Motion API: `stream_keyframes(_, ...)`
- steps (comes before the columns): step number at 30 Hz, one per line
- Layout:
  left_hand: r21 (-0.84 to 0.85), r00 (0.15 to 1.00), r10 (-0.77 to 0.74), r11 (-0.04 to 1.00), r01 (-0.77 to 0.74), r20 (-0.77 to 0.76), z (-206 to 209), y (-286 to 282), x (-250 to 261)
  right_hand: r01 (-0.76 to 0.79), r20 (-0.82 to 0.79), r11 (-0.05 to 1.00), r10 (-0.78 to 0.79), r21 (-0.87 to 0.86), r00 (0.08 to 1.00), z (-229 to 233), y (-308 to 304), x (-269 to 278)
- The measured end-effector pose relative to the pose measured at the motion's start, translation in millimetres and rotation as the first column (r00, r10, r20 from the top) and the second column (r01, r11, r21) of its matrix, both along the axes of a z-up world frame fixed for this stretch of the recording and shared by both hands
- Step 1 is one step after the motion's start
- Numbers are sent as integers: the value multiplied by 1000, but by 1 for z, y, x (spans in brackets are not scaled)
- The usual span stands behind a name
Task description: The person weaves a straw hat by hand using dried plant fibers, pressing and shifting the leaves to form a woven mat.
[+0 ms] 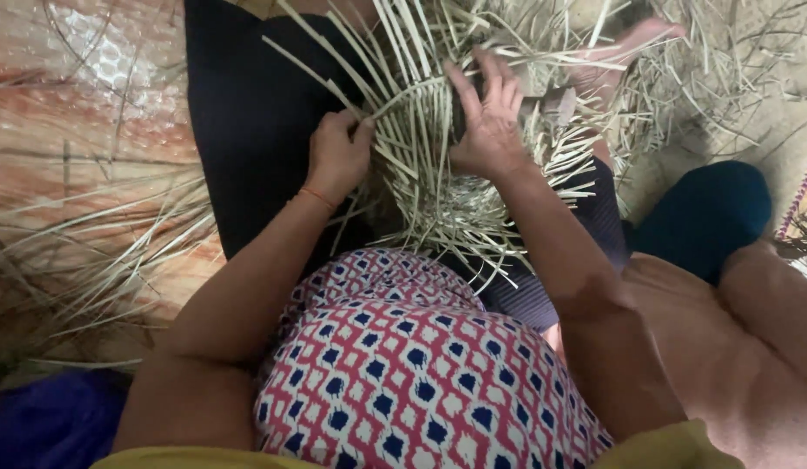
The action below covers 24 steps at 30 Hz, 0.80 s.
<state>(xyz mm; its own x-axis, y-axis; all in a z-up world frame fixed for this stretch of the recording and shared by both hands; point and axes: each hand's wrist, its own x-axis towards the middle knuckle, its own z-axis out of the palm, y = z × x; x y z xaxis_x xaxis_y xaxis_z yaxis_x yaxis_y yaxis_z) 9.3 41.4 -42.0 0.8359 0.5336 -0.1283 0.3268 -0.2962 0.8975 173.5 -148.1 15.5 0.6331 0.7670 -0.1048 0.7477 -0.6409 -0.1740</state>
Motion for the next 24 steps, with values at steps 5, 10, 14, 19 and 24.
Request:
stream_keyframes(5, 19, 991, 47, 999, -50, 122, 2, 12, -9, 1, 76, 997, 5, -81, 997, -8, 20, -1)
stream_keyframes(10, -217, 995, 58, 975, -39, 82, -9, 17, -7, -511, 294, 809, 433, 290, 852, 4, 49, -7)
stream_keyframes(14, -345, 998, 39, 938, -17, 57, -15, 19, -6, -611, 269, 742, 550, 276, 791, 5, 68, -9)
stream_keyframes(19, -517, 995, 47, 856, 7, 91, -17, 12, -7, -52, -492, 929, 241, 367, 837, 59, 97, -13)
stream_keyframes(24, -415, 992, -8, 908, 60, 126, -17, 11, -5, -362, -295, 908, 412, 212, 862, 61, 82, 30)
